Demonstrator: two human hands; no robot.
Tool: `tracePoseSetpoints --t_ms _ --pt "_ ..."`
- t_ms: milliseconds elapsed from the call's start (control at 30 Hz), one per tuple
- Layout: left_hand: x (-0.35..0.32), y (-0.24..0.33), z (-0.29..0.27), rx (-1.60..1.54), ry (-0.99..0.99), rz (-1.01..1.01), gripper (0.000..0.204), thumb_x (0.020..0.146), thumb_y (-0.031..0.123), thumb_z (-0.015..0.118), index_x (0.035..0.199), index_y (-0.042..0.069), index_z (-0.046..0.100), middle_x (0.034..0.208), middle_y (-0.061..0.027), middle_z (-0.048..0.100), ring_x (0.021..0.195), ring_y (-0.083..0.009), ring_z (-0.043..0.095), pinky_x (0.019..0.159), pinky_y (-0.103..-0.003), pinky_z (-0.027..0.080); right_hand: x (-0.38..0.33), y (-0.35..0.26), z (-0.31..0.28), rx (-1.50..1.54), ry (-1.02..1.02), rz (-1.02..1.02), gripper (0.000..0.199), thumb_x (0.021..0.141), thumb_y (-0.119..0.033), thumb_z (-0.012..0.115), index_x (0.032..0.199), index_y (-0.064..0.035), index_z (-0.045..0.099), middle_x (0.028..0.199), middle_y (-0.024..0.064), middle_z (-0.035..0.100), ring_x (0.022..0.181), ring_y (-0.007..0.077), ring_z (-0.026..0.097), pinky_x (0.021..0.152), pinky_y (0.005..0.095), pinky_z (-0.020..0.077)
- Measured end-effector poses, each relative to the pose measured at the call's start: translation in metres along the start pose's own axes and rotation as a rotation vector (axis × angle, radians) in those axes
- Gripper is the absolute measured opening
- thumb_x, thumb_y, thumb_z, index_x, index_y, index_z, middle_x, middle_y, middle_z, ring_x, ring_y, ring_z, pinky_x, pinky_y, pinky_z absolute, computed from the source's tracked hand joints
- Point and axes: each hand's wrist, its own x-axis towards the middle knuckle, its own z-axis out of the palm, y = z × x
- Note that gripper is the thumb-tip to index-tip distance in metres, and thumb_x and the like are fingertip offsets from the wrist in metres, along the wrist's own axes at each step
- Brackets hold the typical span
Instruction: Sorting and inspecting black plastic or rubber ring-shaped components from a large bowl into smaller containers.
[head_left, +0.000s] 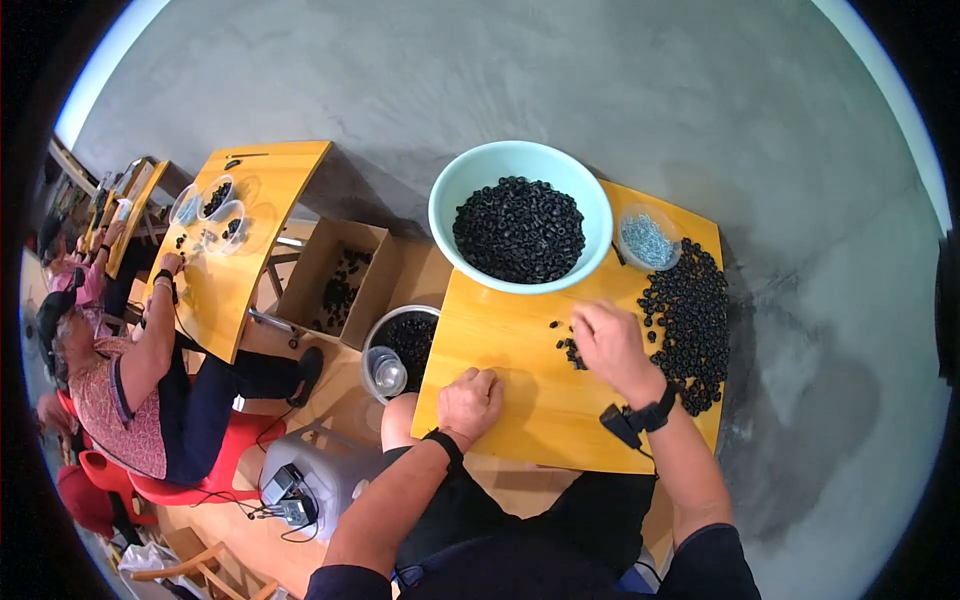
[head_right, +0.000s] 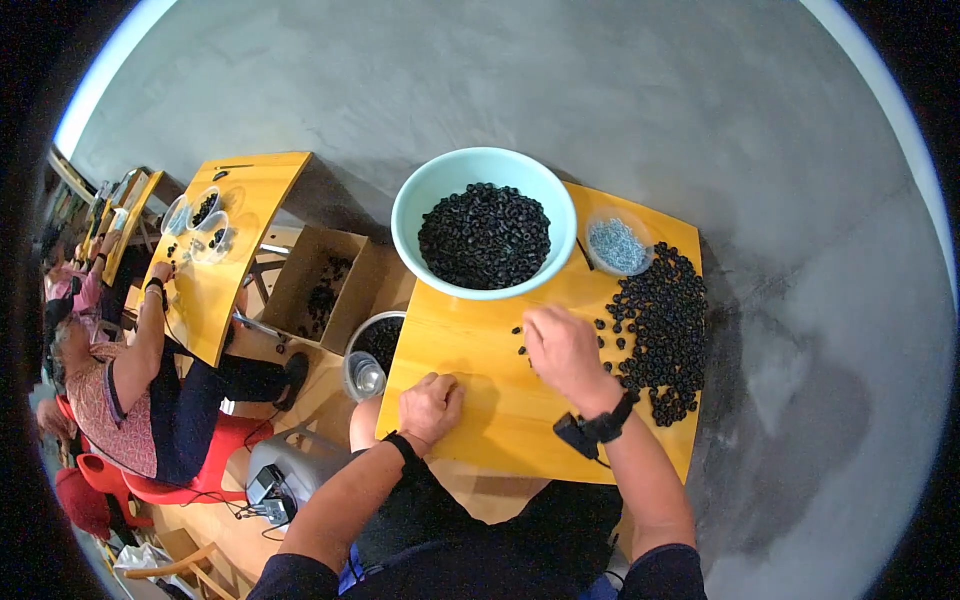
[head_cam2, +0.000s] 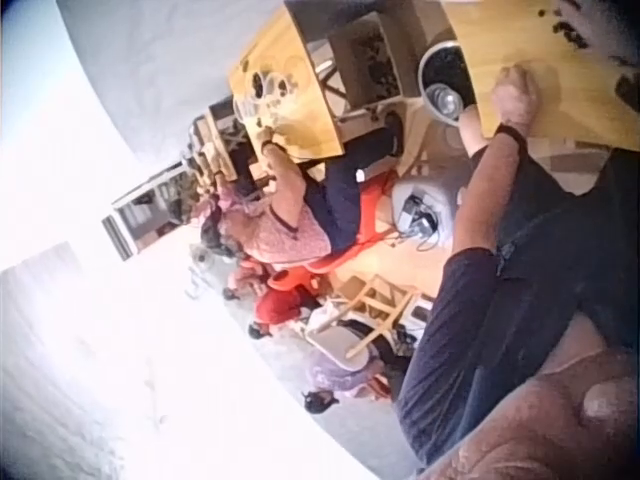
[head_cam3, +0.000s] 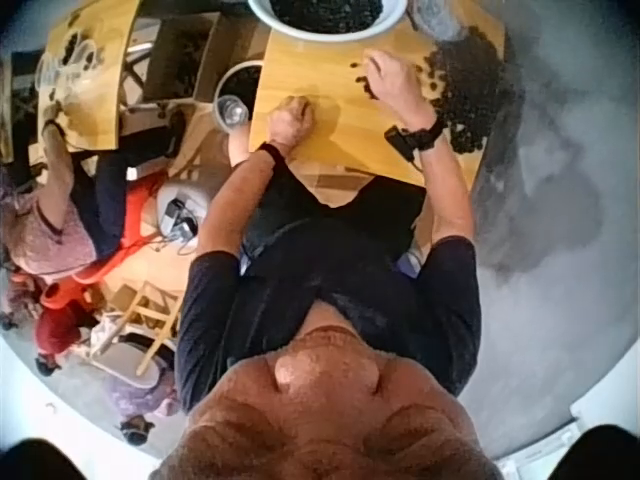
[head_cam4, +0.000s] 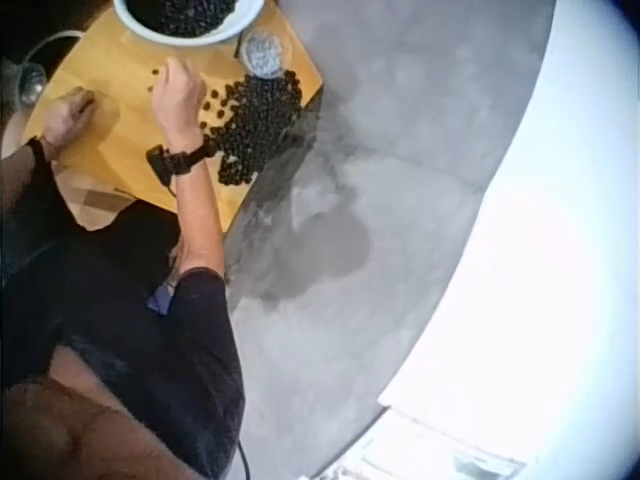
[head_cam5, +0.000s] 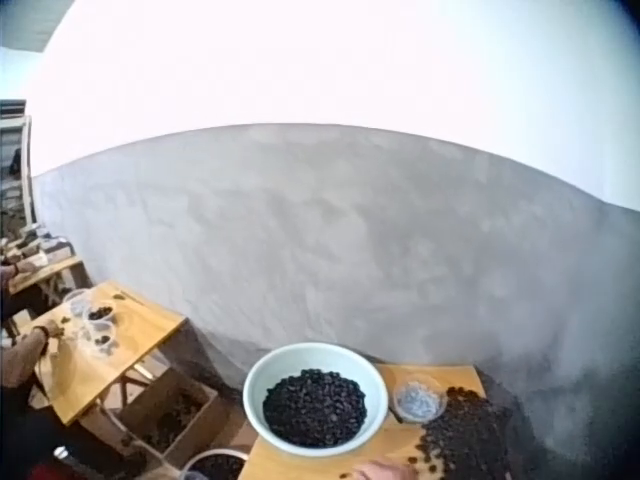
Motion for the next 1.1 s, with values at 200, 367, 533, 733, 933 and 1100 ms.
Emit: tracePoseSetpoints --t_ms 200,367,533,733,933,1100 --pt "0.001 0.002 0.002 0.023 0.006 -0.018 0.013 0.084 0.021 0.061 0.078 0.010 0.061 0.071 -0.0098 0.059 0.067 -0.0316 0.063 0.058 -0.043 0.051 0.101 0.032 0.002 -0.256 -0.060 -0.165 0.013 0.084 -0.004 0.053 0.089 -0.0043 0.065 0.081 0.0147 0.064 0.078 0.0366 0.062 0.069 0.0471 0.0490" --pt "0.001 0.003 0.004 0.016 -0.034 -0.047 0.011 0.083 0.020 0.063 0.082 0.009 0.063 0.073 -0.0116 0.061 0.067 -0.0330 0.063 0.058 -0.044 0.051 0.139 0.047 0.018 -0.280 -0.320 0.008 0.017 0.081 -0.001 0.050 0.088 -0.0040 0.066 0.091 0.0168 0.066 0.090 0.0373 0.062 0.077 0.0477 0.0495" --pt "0.001 0.000 0.000 0.032 -0.028 -0.039 0.014 0.083 0.022 0.062 0.077 0.010 0.060 0.071 -0.0090 0.059 0.063 -0.0311 0.062 0.055 -0.042 0.051 0.156 0.044 0.047 -0.234 -0.488 0.083 0.020 0.079 0.000 0.050 0.091 -0.0047 0.066 0.093 0.0186 0.066 0.093 0.0381 0.062 0.078 0.0474 0.0489" --pt "0.004 0.003 0.000 0.000 -0.016 -0.029 0.013 0.084 0.021 0.062 0.077 0.010 0.059 0.070 -0.0090 0.058 0.062 -0.0307 0.062 0.053 -0.042 0.051 0.171 0.050 0.079 -0.257 -0.467 -0.042 0.018 0.081 -0.004 0.053 0.093 -0.0045 0.067 0.094 0.0187 0.066 0.096 0.0368 0.062 0.082 0.0467 0.0504" --pt "0.004 0.001 0.001 -0.013 -0.014 -0.031 0.013 0.083 0.019 0.062 0.076 0.009 0.058 0.069 -0.0098 0.058 0.061 -0.0312 0.061 0.052 -0.042 0.050 0.183 0.059 0.093 -0.339 -0.533 -0.008 0.015 0.078 -0.010 0.060 0.091 -0.0049 0.067 0.095 0.0163 0.068 0.095 0.0346 0.064 0.082 0.0453 0.0518" --pt "0.004 0.002 0.000 -0.019 -0.006 -0.041 0.014 0.083 0.019 0.062 0.074 0.009 0.057 0.069 -0.0101 0.058 0.060 -0.0318 0.061 0.052 -0.042 0.050 0.187 0.064 0.098 -0.348 -0.589 -0.053 0.015 0.075 -0.006 0.059 0.088 -0.0051 0.068 0.091 0.0171 0.068 0.091 0.0354 0.065 0.080 0.0455 0.0521"
